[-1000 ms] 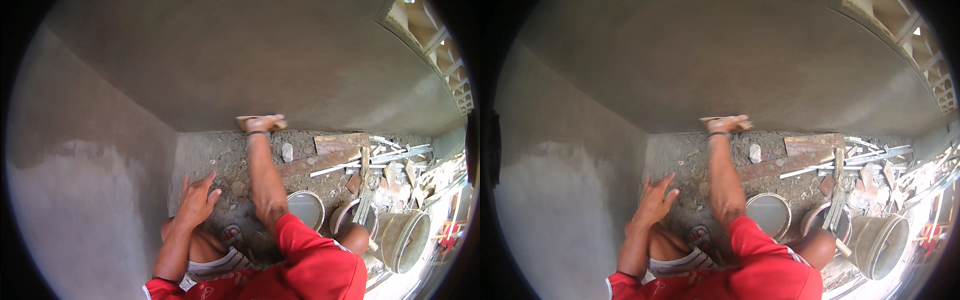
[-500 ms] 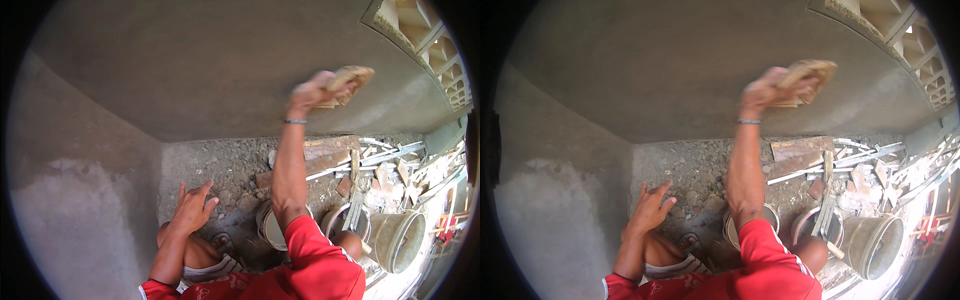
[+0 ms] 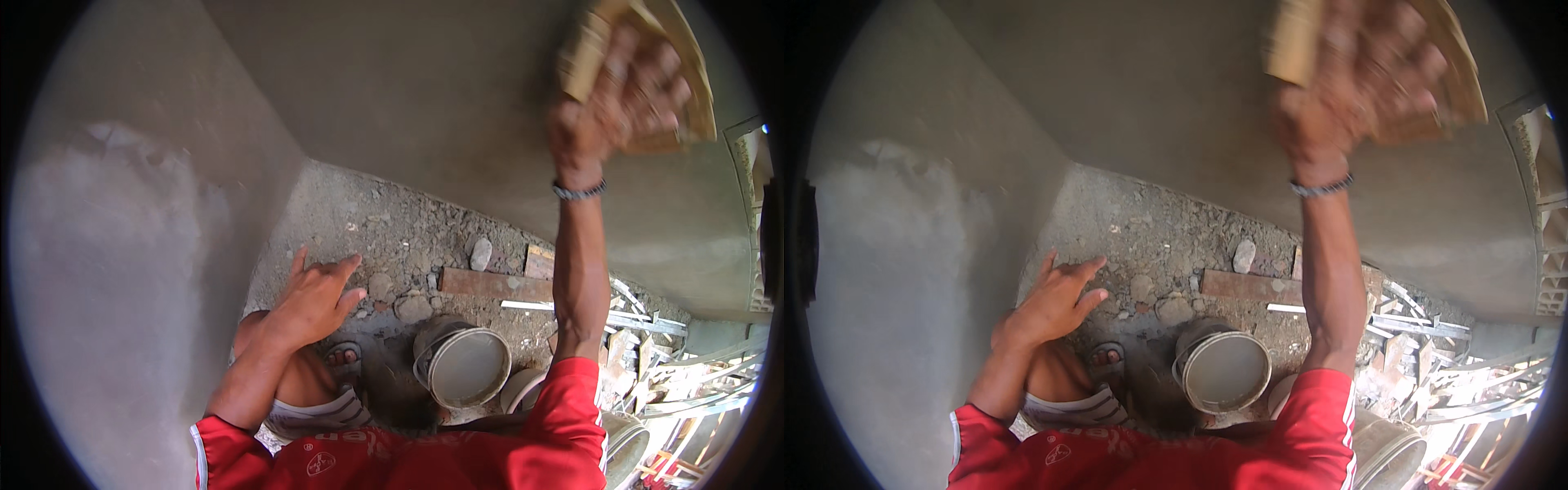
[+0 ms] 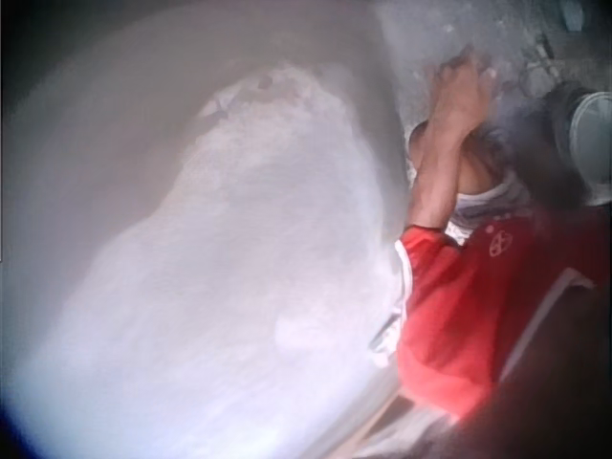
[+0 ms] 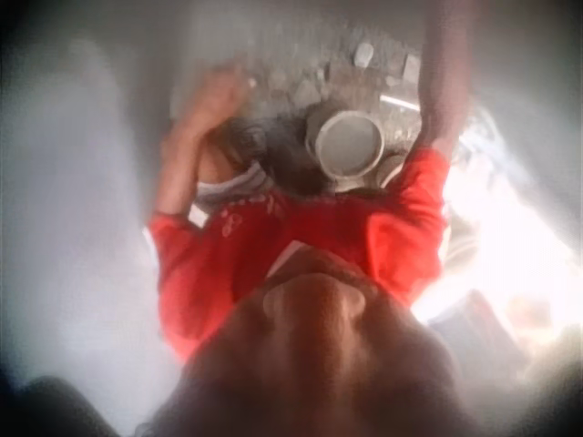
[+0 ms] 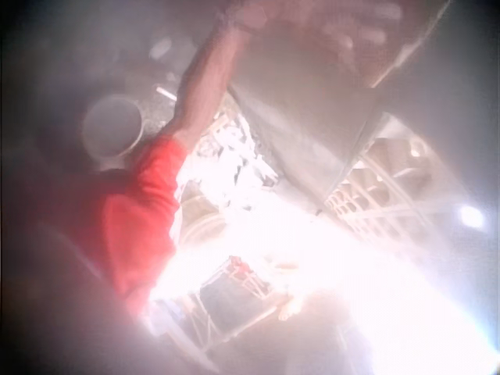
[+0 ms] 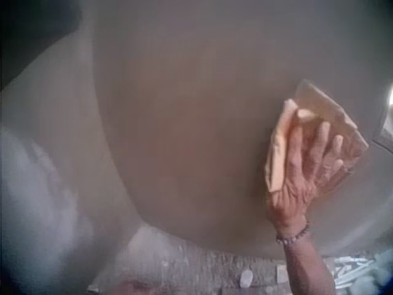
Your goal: The person smooths a freshly plastered wall using a sponge and then applies a liquid with a brush. The person works on a curved wall section with decorative blocks, repeatedly rubbing the surface and brushing the edges.
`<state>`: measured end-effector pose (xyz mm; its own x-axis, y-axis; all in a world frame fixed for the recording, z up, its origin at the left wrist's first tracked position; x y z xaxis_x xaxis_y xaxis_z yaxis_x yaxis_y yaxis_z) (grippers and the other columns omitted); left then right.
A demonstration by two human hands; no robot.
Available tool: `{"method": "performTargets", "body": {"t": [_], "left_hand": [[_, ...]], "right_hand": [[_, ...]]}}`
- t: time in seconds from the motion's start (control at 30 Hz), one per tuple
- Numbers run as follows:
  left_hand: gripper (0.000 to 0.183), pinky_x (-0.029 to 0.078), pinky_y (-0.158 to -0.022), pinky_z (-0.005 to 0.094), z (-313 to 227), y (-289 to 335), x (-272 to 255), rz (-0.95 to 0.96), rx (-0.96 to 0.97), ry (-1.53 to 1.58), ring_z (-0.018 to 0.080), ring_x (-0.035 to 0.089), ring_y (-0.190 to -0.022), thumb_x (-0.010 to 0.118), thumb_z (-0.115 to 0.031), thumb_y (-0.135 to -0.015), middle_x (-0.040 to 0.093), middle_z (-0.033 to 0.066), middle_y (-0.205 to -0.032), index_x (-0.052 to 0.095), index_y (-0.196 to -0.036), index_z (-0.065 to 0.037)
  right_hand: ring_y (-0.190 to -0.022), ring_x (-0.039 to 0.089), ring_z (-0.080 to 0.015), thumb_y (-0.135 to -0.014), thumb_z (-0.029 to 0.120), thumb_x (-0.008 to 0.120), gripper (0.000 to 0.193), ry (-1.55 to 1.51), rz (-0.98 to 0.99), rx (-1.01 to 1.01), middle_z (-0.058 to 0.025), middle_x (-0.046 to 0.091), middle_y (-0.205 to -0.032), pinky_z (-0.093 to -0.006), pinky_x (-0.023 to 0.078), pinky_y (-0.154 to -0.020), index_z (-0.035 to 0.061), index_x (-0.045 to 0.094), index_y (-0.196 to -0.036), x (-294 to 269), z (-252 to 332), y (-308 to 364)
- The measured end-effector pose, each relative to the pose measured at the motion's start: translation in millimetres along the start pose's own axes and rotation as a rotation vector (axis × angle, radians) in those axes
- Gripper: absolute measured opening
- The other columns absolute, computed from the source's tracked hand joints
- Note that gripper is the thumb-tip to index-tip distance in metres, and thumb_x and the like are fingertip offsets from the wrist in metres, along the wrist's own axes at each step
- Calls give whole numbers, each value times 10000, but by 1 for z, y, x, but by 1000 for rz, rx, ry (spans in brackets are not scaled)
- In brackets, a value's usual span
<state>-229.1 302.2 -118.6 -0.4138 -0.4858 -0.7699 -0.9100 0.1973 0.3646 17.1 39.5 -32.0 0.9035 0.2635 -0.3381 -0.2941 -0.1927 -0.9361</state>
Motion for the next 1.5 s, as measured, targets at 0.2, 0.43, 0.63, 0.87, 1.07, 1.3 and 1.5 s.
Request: {"method": "performTargets", "body": {"t": [0.2, 0.43, 0.63, 0.87, 1.07, 1.3, 1.5], "left_hand": [[510, 194, -1163, 586, -16, 3, 1, 31, 23, 8, 342, 597, -1151, 588, -299, -959, 651, 192, -1206, 483, -1394, -54], [521, 189, -1181, 555, 3, 44, -19, 1, -113, -29, 337, 589, -1154, 600, -296, -948, 639, 189, -1228, 482, -1394, -54], [536, 184, -1183, 556, -7, 27, -13, 5, -73, -12, 345, 594, -1136, 613, -281, -938, 647, 202, -1183, 473, -1401, -52], [526, 178, -1186, 554, -18, 31, -16, 6, -82, 38, 328, 590, -1136, 628, -258, -921, 660, 182, -1144, 496, -1385, -47], [531, 218, -1169, 561, -13, 49, -17, -49, -125, -51, 335, 599, -1117, 657, -258, -897, 660, 185, -1126, 521, -1356, -28], [544, 196, -1187, 546, -47, 25, -17, 67, -18, -25, 326, 600, -1116, 638, -296, -907, 666, 158, -1135, 512, -1374, -48], [564, 211, -1188, 539, -47, 62, -23, 13, -76, -45, 317, 614, -1090, 659, -317, -881, 679, 146, -1098, 525, -1366, -64]], "right_hand": [[-1528, 18, -247, -966, 340, 402, 706, 112, 722, -1110, -31, 10, -1664, -424, 134, -1234, 154, 120, -1585, 51, 33, 193], [-1523, 34, -205, -956, 321, 459, 641, 255, 979, -1149, 72, 24, -1656, -453, 116, -1238, 362, 216, -1547, -28, -143, 192], [-1520, 70, -329, -857, 168, 606, 753, -63, 345, -490, 10, 140, -1655, -614, -52, -1175, 417, 336, -1514, -1, 6, 15], [-1523, -28, -169, -982, 284, 339, 676, 64, 1218, -1132, -2, -57, -1660, -397, 89, -1242, 193, 45, -1583, 8, -111, 254], [-1517, 50, -305, -844, 242, 680, 802, 226, 816, -859, -13, 103, -1653, -547, 4, -1210, 279, 296, -1547, -85, -251, 182], [-1499, 33, -442, -908, 279, 564, 609, 143, 344, -434, -130, 230, -1614, -640, -117, -1144, 317, 409, -1495, -14, -123, 117], [-1493, 204, -239, -902, 247, 526, 663, 134, 1091, -918, 29, 203, -1635, -544, 258, -1153, 299, 335, -1535, -37, -208, 330]]}}
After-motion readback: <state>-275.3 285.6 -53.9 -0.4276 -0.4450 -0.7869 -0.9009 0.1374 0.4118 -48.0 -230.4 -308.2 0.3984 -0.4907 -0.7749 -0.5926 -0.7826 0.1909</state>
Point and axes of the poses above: each hand's wrist, its own y-axis away from the middle knuckle, its own x-axis out of the palm, z = x × y, the point moved 1 cm from there along -y, towards the middle knuckle
